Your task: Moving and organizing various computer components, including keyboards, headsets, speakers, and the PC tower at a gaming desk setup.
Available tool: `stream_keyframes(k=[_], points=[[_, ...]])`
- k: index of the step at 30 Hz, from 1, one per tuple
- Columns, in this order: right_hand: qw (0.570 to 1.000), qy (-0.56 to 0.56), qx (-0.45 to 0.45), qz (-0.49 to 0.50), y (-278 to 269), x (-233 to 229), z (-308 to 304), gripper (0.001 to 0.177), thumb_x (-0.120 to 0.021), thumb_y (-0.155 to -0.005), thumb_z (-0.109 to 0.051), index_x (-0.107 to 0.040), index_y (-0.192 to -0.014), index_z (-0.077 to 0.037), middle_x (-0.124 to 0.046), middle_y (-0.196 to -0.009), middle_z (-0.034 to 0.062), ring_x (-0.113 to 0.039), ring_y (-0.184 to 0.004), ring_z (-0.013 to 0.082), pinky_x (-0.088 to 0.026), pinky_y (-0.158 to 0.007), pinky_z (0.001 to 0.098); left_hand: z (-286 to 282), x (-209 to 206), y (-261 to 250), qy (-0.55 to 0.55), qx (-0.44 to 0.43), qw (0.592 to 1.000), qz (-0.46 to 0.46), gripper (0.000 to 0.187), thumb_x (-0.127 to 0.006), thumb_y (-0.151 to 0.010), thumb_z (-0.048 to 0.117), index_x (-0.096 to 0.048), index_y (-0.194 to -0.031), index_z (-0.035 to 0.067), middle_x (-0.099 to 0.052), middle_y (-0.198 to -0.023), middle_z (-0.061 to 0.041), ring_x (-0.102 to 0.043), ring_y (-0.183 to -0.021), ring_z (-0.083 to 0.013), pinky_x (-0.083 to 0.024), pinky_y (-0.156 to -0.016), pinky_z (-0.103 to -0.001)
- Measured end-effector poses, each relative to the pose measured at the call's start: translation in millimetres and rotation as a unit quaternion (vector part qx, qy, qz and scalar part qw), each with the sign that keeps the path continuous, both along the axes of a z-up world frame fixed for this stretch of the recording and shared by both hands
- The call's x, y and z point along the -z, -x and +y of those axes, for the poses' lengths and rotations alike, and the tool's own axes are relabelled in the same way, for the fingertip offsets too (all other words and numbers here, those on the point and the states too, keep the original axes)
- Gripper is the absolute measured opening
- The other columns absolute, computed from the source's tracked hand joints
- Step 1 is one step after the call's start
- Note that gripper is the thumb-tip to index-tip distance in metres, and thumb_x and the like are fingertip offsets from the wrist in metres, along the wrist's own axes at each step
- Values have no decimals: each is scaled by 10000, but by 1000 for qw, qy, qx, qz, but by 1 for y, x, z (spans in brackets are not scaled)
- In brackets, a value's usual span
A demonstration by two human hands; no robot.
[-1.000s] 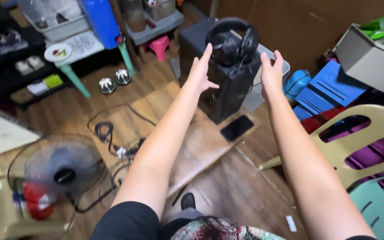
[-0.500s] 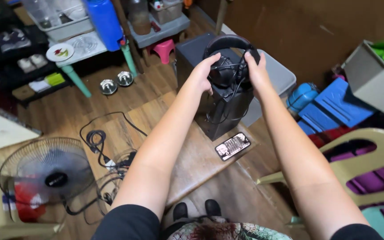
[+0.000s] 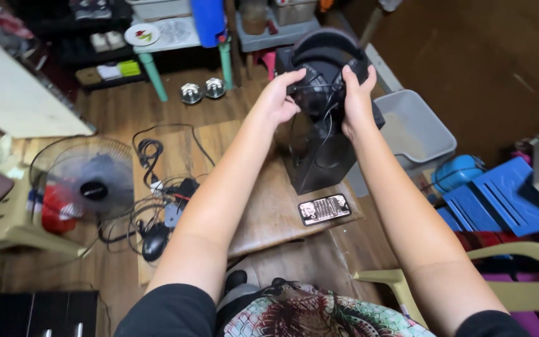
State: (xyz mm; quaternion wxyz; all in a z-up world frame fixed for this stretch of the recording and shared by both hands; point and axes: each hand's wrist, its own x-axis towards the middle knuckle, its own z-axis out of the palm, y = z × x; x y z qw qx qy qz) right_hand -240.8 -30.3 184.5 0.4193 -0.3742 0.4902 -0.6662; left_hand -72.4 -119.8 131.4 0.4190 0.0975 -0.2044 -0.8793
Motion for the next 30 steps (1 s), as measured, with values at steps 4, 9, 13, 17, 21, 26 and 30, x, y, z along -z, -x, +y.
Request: stream_keyframes(k=[4,9,13,17,21,26,30], points=[[999,4,-45,-22,-58,-49,25,943,-683,-897,-393,-66,-1590,-223,-408,-1528,168,-505,-1331,315,-489,-1008,500,33,-43,-59,27,-51,998,-11,218,-674,-894,140,-685,-1075,20,-756,-1059,-136,-752,-966,-279,-657,-853,-447],[973,113,-170,-109,-115,-30,15,952,-719,-947,-259,-31,-1604,-234,-434,-1524,203,-505,-1348,310,-473,-1101,441,73,-63,-147,183,-154,969,-59,367,-739,-958,144,-633,-1308,174,-701,-992,33,-595,-680,-11,-282,-402,-133],[966,117,-204,-105,-168,19,14,937,-721,-964,-253,-53,-1620,-210,-433,-1530,192,-491,-1356,292,-438,-1134,420,104,-27,-203,170,-201,960,-96,383,-734,-977,153,-601,-1335,154,-697,-1016,7,-596,-685,-26,-284,-395,-145],[981,81,-179,6,-200,96,22,926,-730,-953,-289,-115,-1625,-125,-415,-1535,156,-458,-1378,266,-393,-1150,382,130,38,-238,68,-254,949,-174,490,-745,-918,132,-552,-1367,165,-708,-1074,-7,-672,-806,-87,-351,-448,-183],[981,8,-184,56,-209,199,29,962,-770,-901,-331,-182,-1613,-61,-420,-1503,148,-430,-1389,276,-371,-1151,373,167,79,-244,-75,-232,937,-249,700,-774,-820,197,-461,-1443,251,-690,-1204,-21,-697,-1048,-213,-636,-777,-433],[971,-66,-208,100,-175,318,52,770,-689,-957,-329,-289,-1554,-53,-477,-1487,146,-453,-1382,256,-356,-1157,360,178,171,-239,-132,-205,920,-308,865,-785,-772,131,-377,-1527,238,-639,-1299,-36,-644,-1146,-274,-518,-824,-570],[886,-183,-42,423,-123,376,81,508,-572,-1023,-407,-612,-1392,-61,-651,-1403,205,-588,-1323,327,-427,-1154,386,172,240,-226,-149,-205,896,-364,1070,-755,-752,13,-151,-1602,255,-540,-1385,-15,-647,-1130,-238,-551,-825,-532]])
